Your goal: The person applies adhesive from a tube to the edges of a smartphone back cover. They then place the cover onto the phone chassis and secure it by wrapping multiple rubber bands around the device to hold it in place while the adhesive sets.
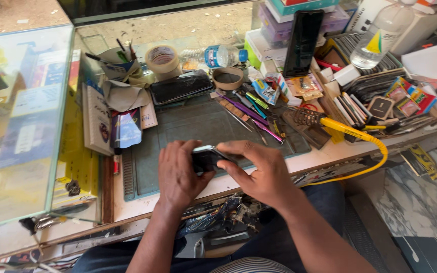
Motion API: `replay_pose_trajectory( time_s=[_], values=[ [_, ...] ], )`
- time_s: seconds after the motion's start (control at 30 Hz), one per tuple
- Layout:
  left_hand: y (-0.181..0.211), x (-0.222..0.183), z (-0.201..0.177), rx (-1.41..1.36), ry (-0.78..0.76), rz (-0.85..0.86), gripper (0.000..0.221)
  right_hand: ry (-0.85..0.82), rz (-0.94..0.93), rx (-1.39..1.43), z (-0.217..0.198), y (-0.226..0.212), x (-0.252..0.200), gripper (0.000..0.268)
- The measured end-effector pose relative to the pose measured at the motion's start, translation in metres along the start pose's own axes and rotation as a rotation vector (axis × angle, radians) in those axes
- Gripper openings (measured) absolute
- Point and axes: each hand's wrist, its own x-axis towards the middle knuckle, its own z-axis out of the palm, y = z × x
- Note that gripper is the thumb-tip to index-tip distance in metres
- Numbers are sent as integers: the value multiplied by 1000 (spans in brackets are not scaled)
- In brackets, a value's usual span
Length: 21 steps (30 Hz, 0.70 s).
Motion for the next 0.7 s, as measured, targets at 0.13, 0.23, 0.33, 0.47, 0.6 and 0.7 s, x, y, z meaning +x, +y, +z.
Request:
replay_pose_trajectory(
  time_s=[0.13, 0.23, 0.33, 0.47, 0.6, 0.7],
  values=[
    [-9, -5, 2, -50, 156, -88, 76, 102, 138, -178, -54, 20, -11, 39],
    [-10, -10, -1, -113, 226, -152, 74, 219, 113, -719, -122, 35, -29, 45],
    [-7, -10, 0, -177, 217, -238, 73, 71, 247, -927, -168, 44, -49, 47],
    [-4, -7, 4, -161, 207, -238, 76, 57, 509, -761, -162, 62, -68, 37],
    [-4, -9, 4, -360, 219, -294, 75, 147, 402, -649, -140, 57, -69, 28],
    [-3, -7, 3, -326, 237, -296, 71, 232, 503, -431, -123, 50, -61, 23]
  ],
)
